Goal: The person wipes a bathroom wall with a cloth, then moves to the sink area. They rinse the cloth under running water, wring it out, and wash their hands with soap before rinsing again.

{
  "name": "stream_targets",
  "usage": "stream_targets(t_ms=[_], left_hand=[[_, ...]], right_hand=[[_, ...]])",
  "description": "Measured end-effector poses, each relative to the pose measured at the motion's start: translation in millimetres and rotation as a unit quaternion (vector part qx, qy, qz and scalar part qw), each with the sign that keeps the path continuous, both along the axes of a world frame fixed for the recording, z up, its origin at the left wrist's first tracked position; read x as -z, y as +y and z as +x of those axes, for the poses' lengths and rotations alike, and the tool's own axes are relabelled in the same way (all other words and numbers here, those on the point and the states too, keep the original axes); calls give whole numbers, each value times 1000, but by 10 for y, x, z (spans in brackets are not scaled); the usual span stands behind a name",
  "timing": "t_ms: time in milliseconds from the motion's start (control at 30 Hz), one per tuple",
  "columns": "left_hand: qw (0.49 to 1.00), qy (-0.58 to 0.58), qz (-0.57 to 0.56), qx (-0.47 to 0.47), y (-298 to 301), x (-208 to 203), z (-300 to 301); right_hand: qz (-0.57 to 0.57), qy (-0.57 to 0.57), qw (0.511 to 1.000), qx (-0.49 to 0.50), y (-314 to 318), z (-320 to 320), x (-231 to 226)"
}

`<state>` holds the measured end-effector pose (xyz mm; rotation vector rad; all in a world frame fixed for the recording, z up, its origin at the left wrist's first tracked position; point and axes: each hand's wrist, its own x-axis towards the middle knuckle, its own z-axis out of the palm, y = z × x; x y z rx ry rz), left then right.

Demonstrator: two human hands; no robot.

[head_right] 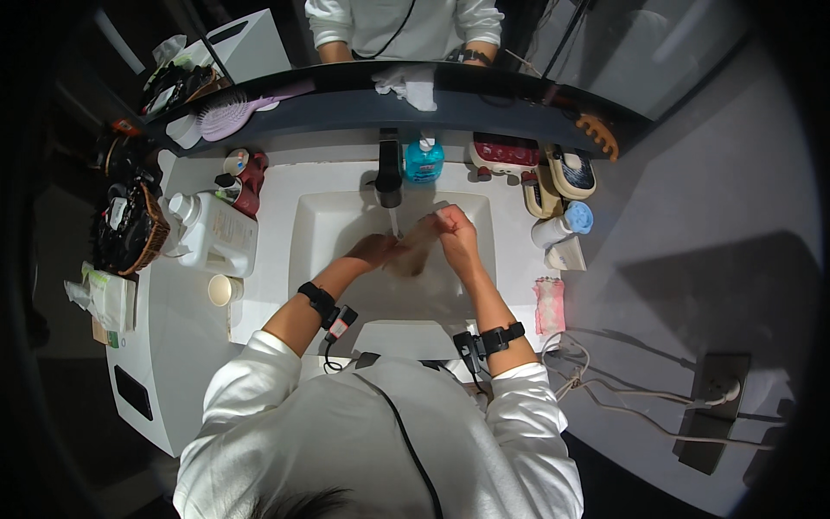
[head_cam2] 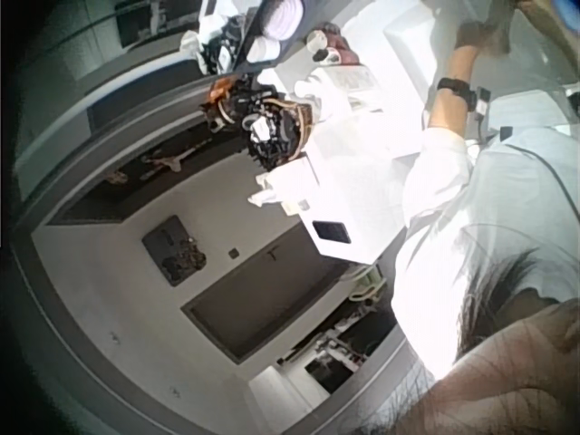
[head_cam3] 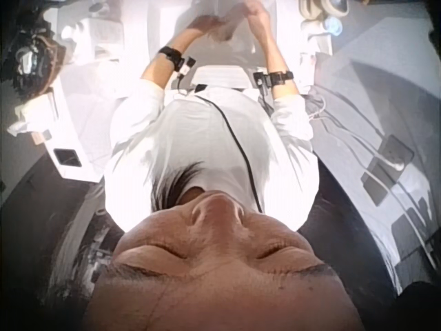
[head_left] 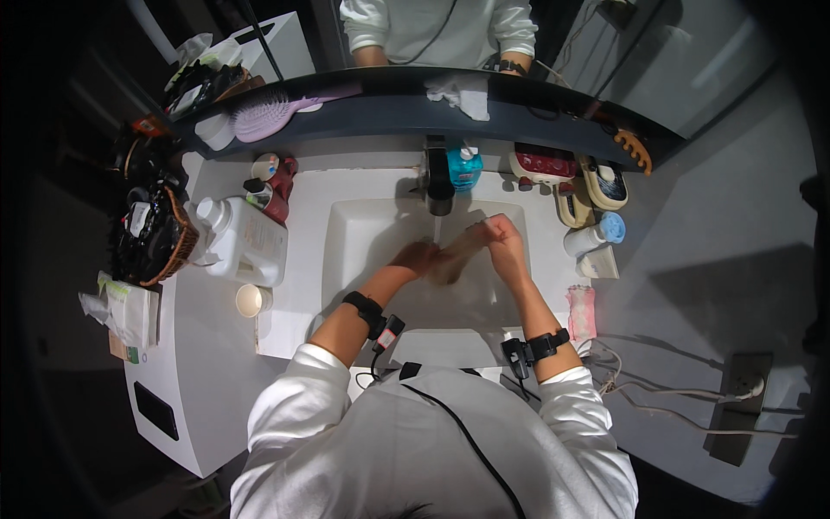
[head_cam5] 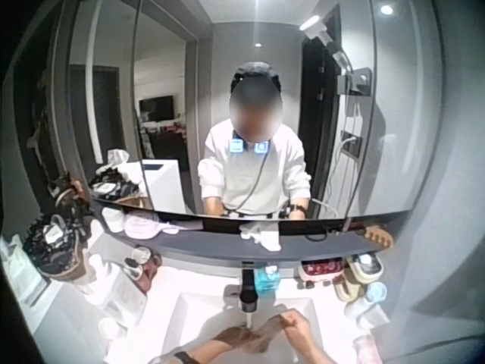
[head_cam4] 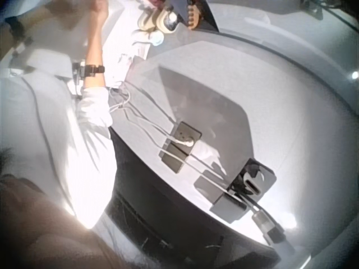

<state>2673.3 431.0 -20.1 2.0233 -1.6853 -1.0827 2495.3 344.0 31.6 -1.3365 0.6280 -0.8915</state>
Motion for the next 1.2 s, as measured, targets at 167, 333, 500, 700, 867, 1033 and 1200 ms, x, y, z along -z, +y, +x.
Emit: stream_targets(t_ms=[167, 333, 500, 700, 867, 1033, 1200], left_hand=[[992, 15, -94, -82, 287, 139, 182], [938, 50, -284, -193, 523, 56, 351], [817, 371, -325, -300, 695, 122, 454], [848, 157, -430, -267, 820, 399, 642], [809, 319, -278, -408, 863, 483, 806], [811, 387, -257, -357, 458, 406, 610], [974, 171, -137, -63, -105, 222, 140]], right_hand=[[-55, 101, 991, 62, -46, -24, 100], [18, 3, 997, 72, -36, 123, 262], [-247, 142, 950, 126, -22, 246, 349], [-331, 328, 883, 59, -129, 317, 511], [-155, 315, 936, -19, -173, 385, 629], [-253, 475, 843, -4, -57, 408, 584], [-320, 362, 871, -88, -5, 466, 545]])
